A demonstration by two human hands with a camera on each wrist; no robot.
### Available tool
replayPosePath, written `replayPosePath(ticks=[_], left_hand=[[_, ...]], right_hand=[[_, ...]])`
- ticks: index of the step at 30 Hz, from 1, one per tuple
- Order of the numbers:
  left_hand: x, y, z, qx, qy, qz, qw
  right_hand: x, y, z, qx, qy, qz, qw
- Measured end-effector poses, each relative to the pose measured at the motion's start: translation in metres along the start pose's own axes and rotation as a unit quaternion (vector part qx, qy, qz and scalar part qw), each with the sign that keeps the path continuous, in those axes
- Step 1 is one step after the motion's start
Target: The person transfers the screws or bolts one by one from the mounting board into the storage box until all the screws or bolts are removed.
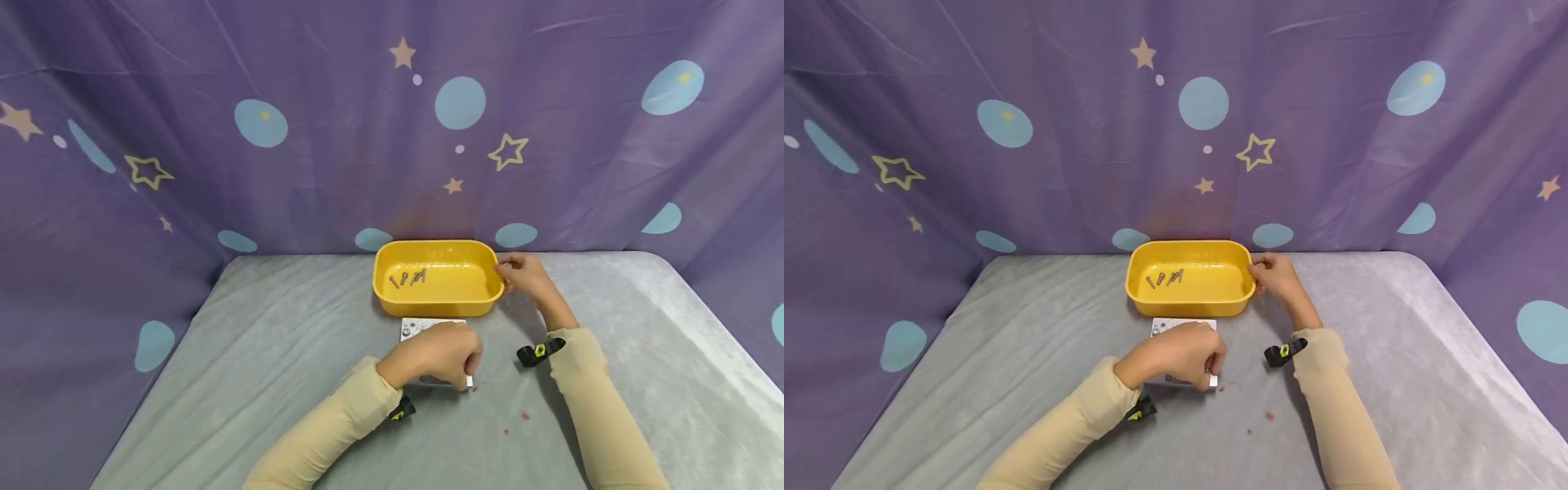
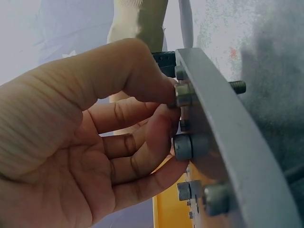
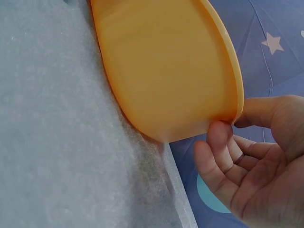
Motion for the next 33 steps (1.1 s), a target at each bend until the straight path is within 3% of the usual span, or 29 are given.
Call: replayPosePath(ticks=[22,33], left_hand=[[-0.0061,0.0026,0.0007,0.013,0.017,-0.023,0.9995],[-0.0069,0.0041,-0.0005,0.015,-0.009,-0.022,0.9996]], right_hand=[[0.0004,-0.0002,-0.0013,0.001,-0.015,0.003,0.9999],[-0.0005,0.0003,-0.0004,0.003,-0.012,0.002,0.9999]])
Point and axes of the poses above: each hand's wrist, its own y-axis away from the middle knuckle, its own x-axis out of the palm, z = x × y, the point moved 4 cm from there along -y, towards the middle knuckle, and after that the axes turned 1 degree about y, right-handed, at the moved point
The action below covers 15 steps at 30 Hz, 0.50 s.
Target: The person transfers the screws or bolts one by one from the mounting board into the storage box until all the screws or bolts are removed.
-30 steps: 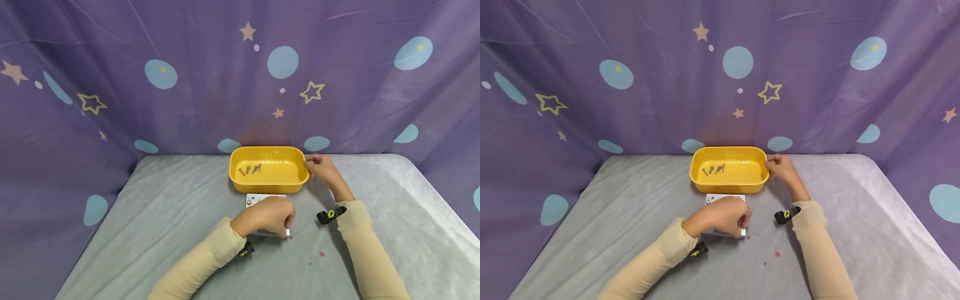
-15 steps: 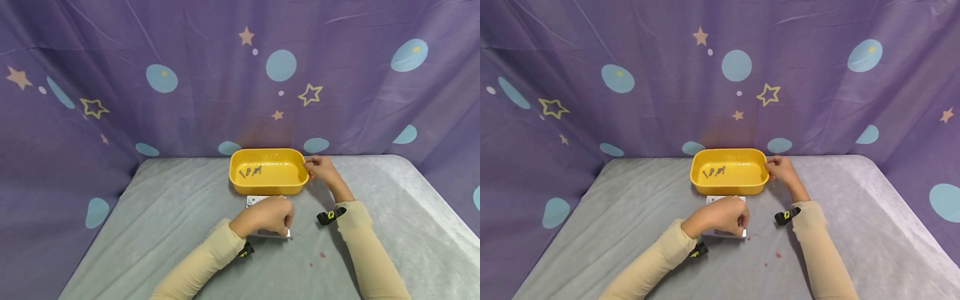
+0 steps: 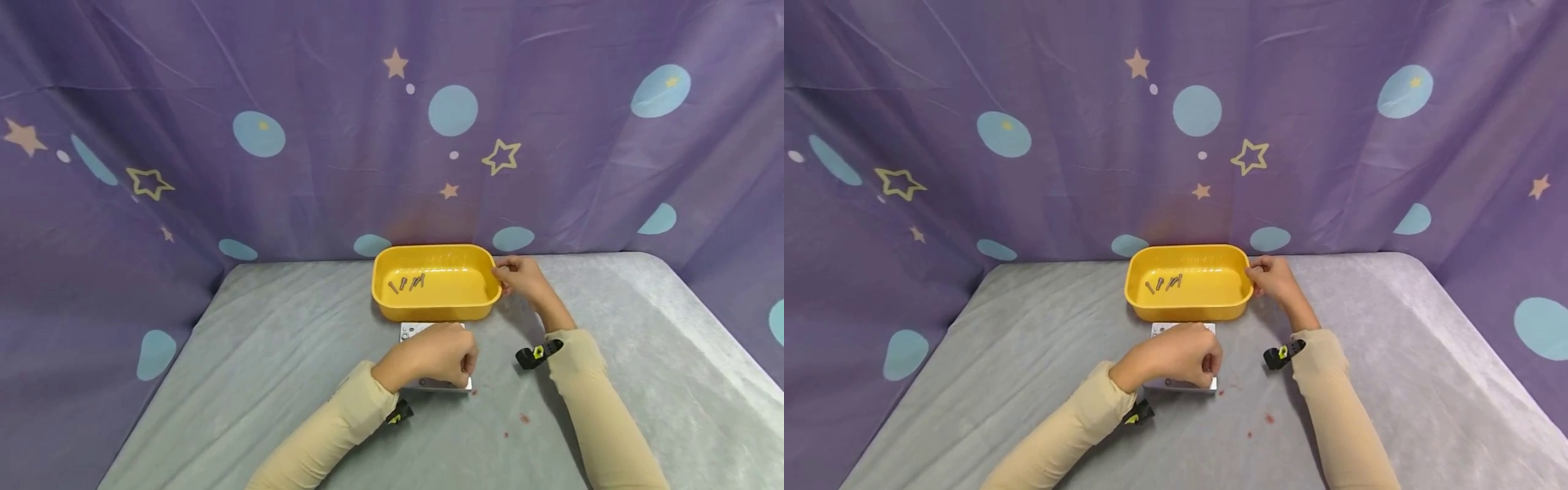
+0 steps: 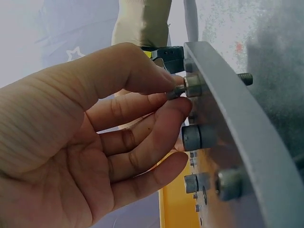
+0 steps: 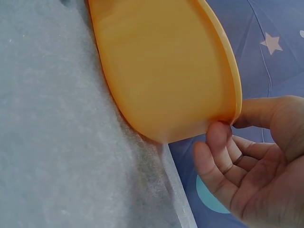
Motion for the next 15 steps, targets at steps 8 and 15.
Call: replayPosePath(ticks=[8,15], left_hand=[[0.0017,0.0015,0.0008,-0.002,0.006,0.004,1.0000],[0.0010,0.0018,0.0029,0.002,0.020,0.002,0.9998]], right_hand=[[0.0011,0.0026,0.0022,-0.005,0.006,0.010,0.9999],[0.0023,0.0015,0.0049,-0.028,0.057,-0.002,0.9980]])
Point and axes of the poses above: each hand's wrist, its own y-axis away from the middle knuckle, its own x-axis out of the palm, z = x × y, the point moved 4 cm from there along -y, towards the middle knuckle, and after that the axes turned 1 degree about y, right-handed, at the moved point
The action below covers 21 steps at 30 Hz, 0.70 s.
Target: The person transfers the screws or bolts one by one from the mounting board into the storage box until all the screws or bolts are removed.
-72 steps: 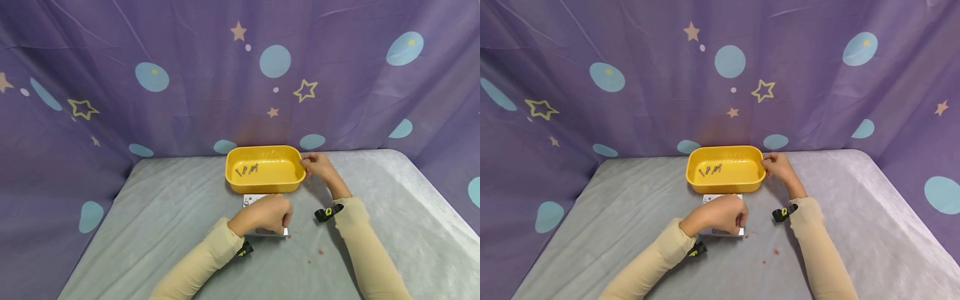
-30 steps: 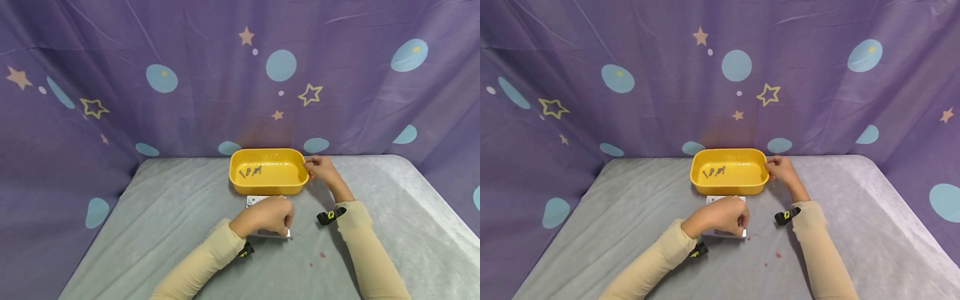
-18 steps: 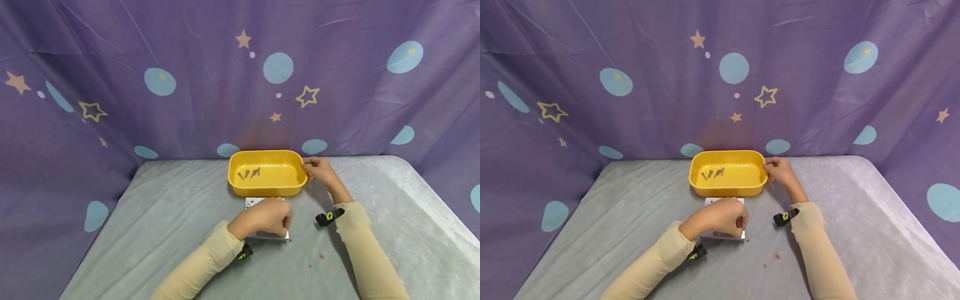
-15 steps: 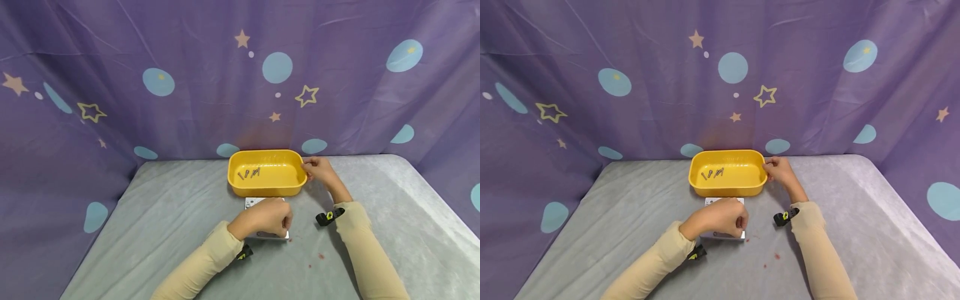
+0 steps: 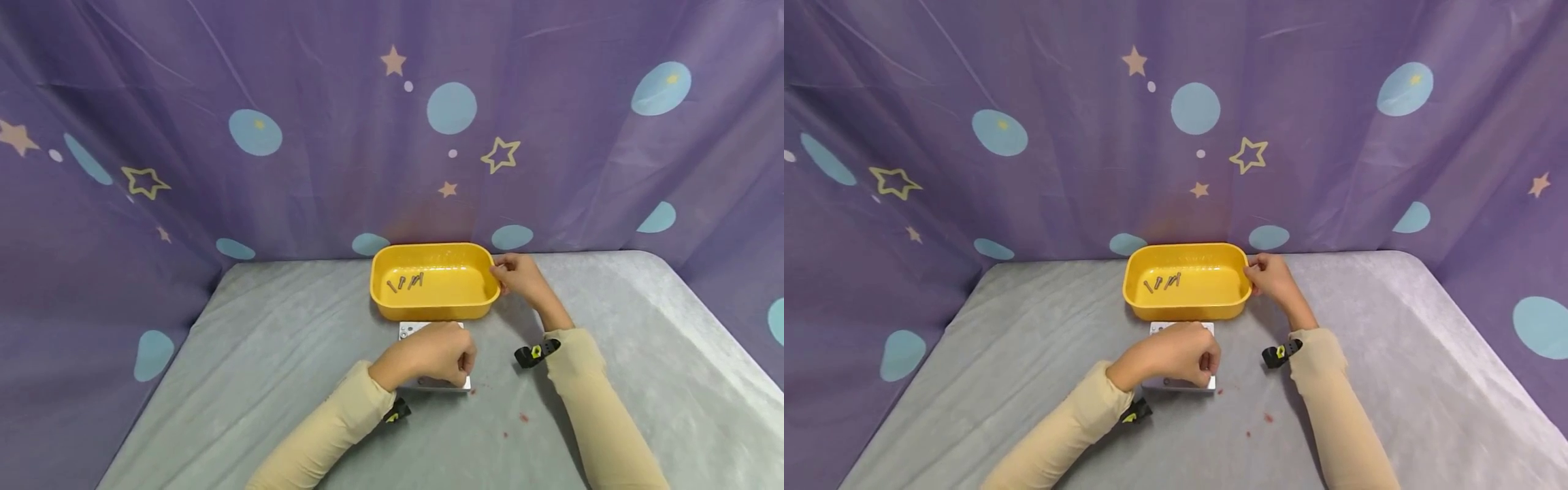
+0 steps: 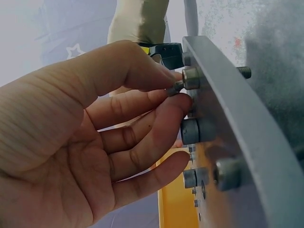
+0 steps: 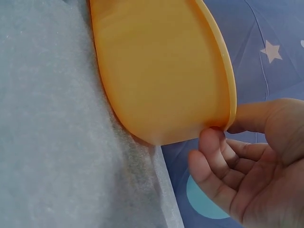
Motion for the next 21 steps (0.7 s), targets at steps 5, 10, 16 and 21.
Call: replayPosePath(ticks=[5,10,16,21], left_hand=[[-0.0012,-0.0006,0.0009,0.000,0.009,-0.002,1.0000],[-0.0009,-0.0014,0.0020,0.005,0.004,-0.004,1.0000],[-0.0018,-0.0026,0.0024,-0.006,-0.003,0.000,1.0000],[0.0005,-0.0032,0.0027,-0.004,-0.003,0.001,1.0000]], right_hand=[[-0.0016,0.0006,0.0047,-0.005,0.013,0.003,0.9999],[-0.0034,-0.0007,0.0056,-0.004,-0.007,0.010,0.9999],[-0.0058,-0.0028,0.0027,0.005,-0.040,0.029,0.9988],[-0.0076,0.0002,0.0010,0.015,-0.055,0.050,0.9972]])
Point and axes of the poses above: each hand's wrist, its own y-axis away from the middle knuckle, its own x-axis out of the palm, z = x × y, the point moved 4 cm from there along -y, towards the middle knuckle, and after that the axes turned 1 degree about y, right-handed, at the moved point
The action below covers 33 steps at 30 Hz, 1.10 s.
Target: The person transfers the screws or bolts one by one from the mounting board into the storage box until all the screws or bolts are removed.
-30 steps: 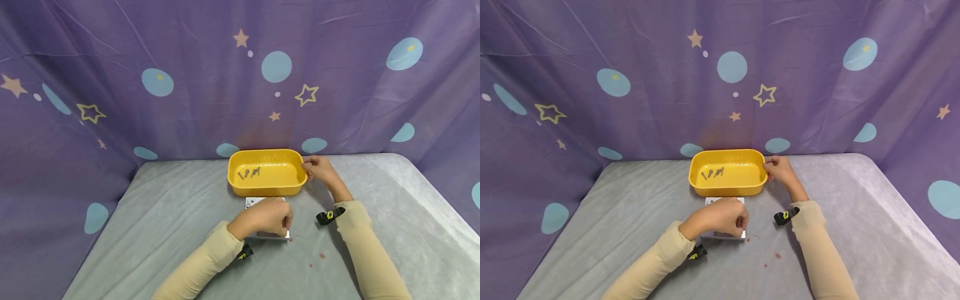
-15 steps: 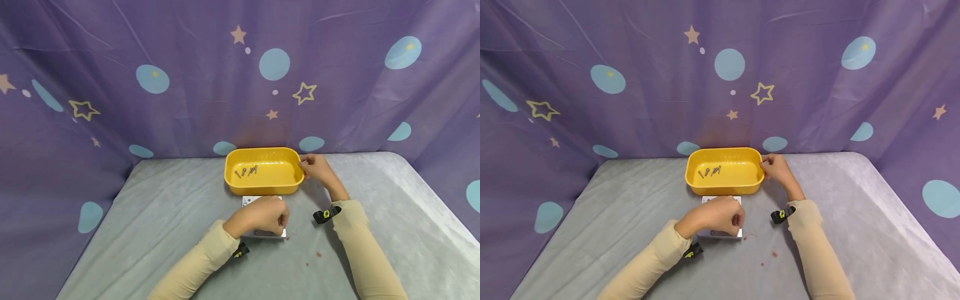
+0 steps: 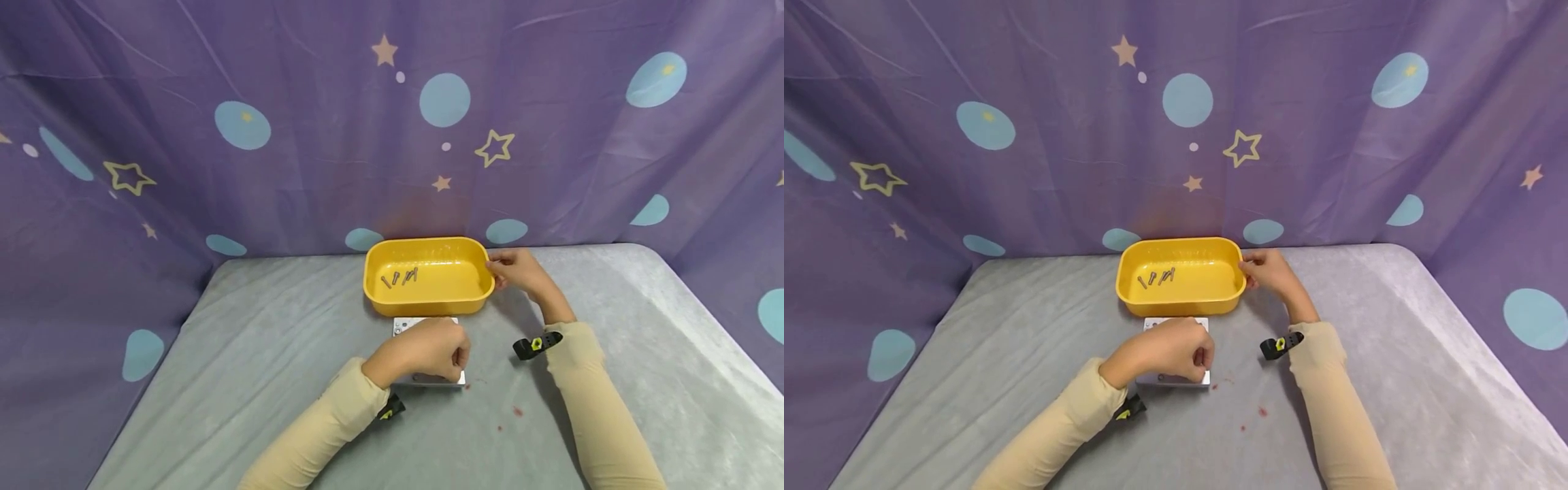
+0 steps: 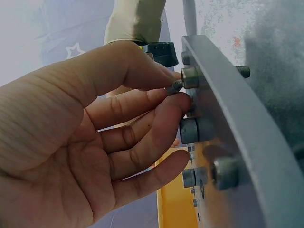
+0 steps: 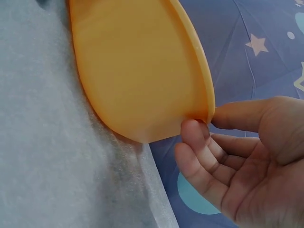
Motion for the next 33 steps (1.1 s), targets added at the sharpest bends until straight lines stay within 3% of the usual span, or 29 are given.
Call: replayPosePath(ticks=[20,28,33], left_hand=[[-0.001,0.004,-0.004,0.008,-0.020,-0.006,0.9998],[-0.010,0.008,-0.004,0.020,0.006,-0.034,0.9992],[-0.014,0.009,-0.004,0.024,0.022,-0.036,0.9988]], right_hand=[[0.001,0.004,0.002,0.009,-0.023,0.003,0.9997],[0.001,0.003,0.003,0.018,-0.017,0.000,0.9997],[0.000,0.002,0.003,0.021,-0.017,0.001,0.9996]])
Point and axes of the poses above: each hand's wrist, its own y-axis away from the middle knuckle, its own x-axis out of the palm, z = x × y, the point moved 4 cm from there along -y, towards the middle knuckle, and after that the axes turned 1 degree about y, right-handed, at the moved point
